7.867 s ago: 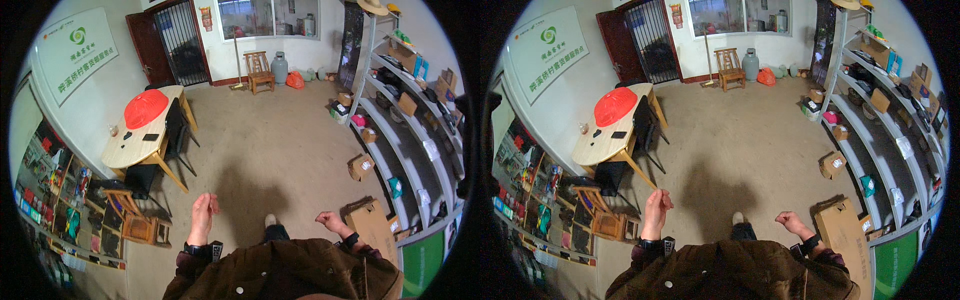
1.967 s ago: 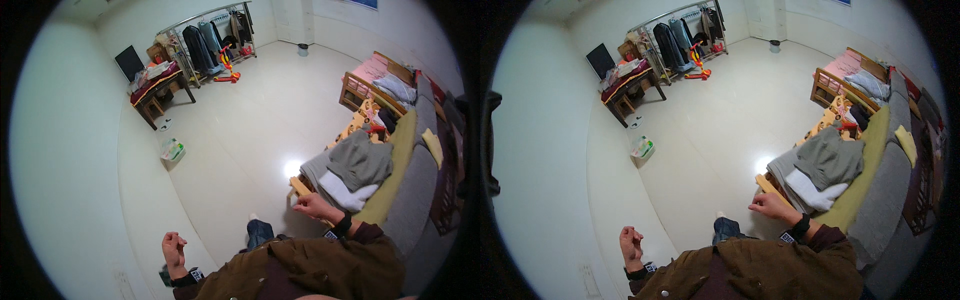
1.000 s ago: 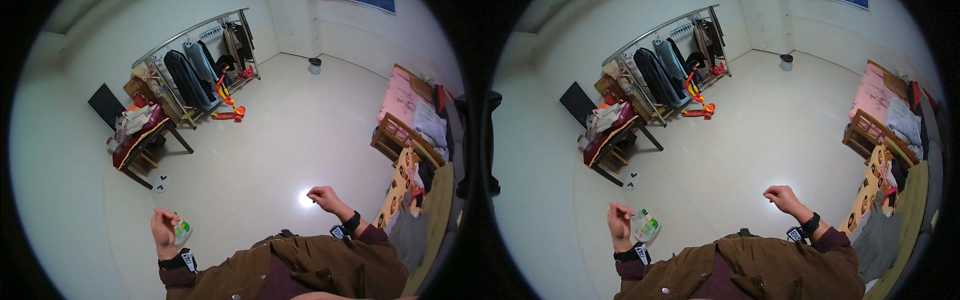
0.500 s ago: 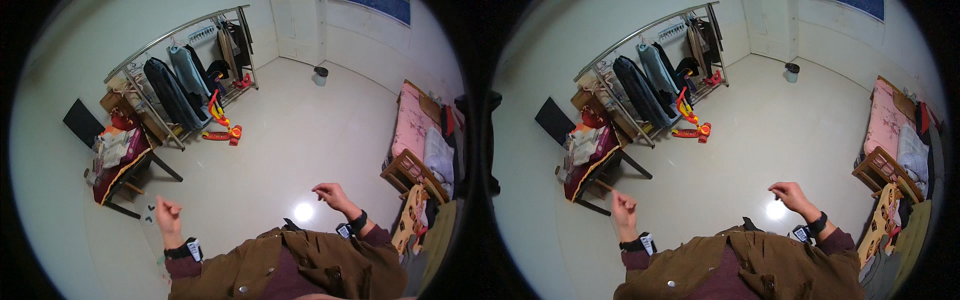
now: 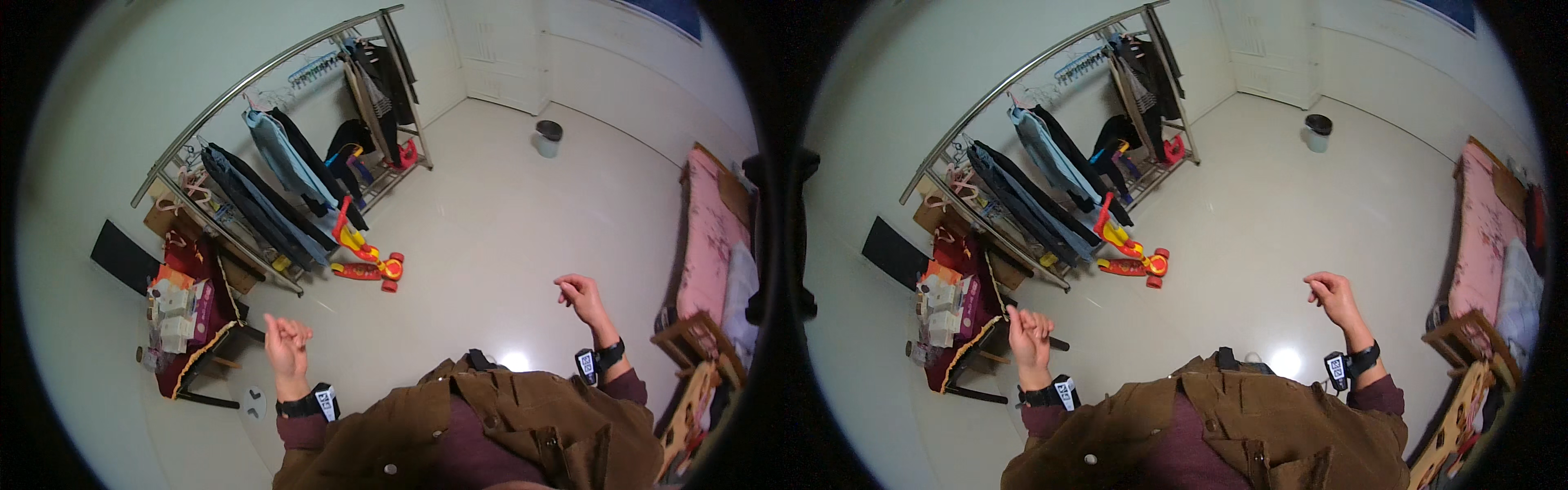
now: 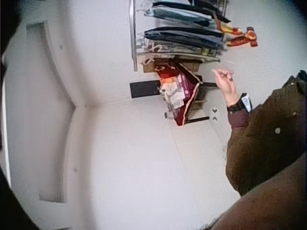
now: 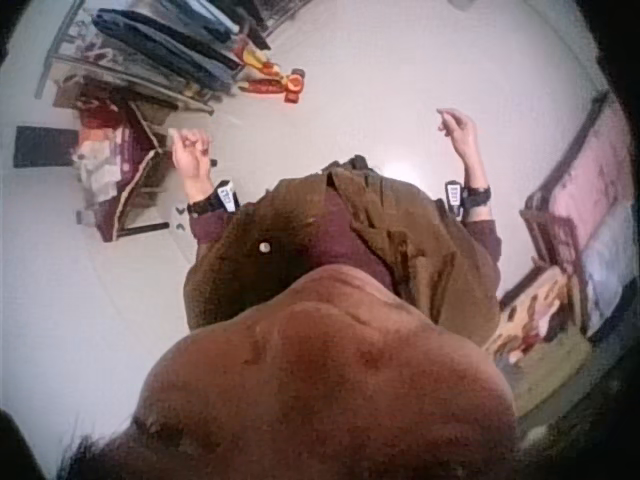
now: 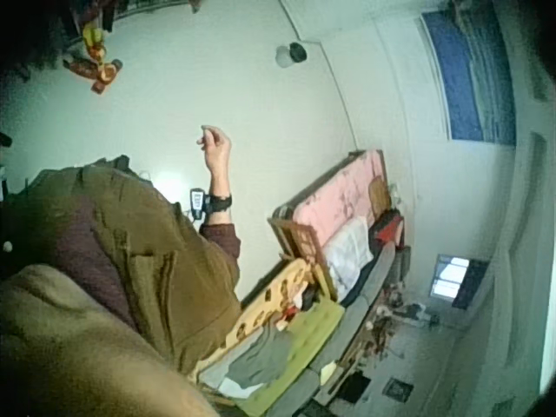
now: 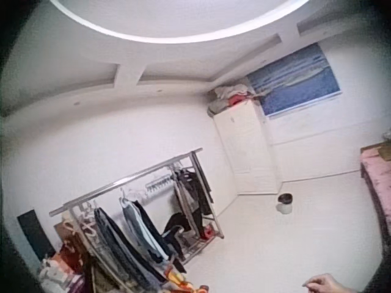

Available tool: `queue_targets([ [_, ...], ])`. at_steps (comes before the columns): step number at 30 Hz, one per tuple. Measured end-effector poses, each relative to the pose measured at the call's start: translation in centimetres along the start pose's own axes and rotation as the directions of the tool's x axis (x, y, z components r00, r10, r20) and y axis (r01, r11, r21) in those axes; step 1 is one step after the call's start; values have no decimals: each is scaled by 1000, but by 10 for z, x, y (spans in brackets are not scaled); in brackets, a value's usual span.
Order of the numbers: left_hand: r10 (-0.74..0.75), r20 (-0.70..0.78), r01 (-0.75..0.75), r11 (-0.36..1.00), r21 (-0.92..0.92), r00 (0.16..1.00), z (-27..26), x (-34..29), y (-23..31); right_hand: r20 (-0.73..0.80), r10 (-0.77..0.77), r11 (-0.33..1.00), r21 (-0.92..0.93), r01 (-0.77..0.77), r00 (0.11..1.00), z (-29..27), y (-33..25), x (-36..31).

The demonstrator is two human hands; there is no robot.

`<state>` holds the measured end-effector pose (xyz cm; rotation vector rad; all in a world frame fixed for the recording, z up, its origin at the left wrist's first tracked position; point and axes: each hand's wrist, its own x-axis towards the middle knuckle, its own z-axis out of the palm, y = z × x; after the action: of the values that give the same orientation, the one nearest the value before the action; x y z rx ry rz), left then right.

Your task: The person walks through a small shop, briefly adjusts clothes on a rack, then uses a cloth to wipe a tiled wall and the glass of a display counter. The person continues wiping the counter's frame and glass while others sit nearby.

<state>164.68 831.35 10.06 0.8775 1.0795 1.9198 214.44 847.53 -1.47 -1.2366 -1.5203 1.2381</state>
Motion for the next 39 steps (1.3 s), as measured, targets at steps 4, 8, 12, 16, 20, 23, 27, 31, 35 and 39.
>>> queue_targets([
  [4,69,-165,-59,996,65,984,-12,55,10,306,-23,1000,18,19,952,79,-32,157],
  [8,126,-353,-81,987,138,927,-33,97,-1,625,-171,976,0,218,762,183,-71,268],
  [12,166,-443,-143,986,85,881,-72,154,-35,727,-375,875,73,478,575,282,-114,383],
  [16,189,-576,-204,978,40,795,-110,245,-63,699,-539,760,162,629,471,371,-173,508],
  [20,176,-546,-218,976,-13,819,-127,348,-63,674,-557,782,230,579,485,442,-230,621],
  [23,190,-539,-184,981,64,821,-130,407,-48,671,-505,840,236,489,543,491,-253,695],
  [27,331,-571,-242,943,227,751,-129,430,-31,661,-544,828,323,458,517,573,-279,796],
  [31,346,-824,-299,927,226,448,-110,411,-42,540,-654,728,257,636,530,675,-317,892],
  [35,436,-893,-317,868,382,117,-70,400,-79,497,-697,653,144,743,517,759,-348,949],
  [39,436,-899,-380,826,416,-36,-25,426,-114,691,-558,680,62,731,460,831,-376,982],
])
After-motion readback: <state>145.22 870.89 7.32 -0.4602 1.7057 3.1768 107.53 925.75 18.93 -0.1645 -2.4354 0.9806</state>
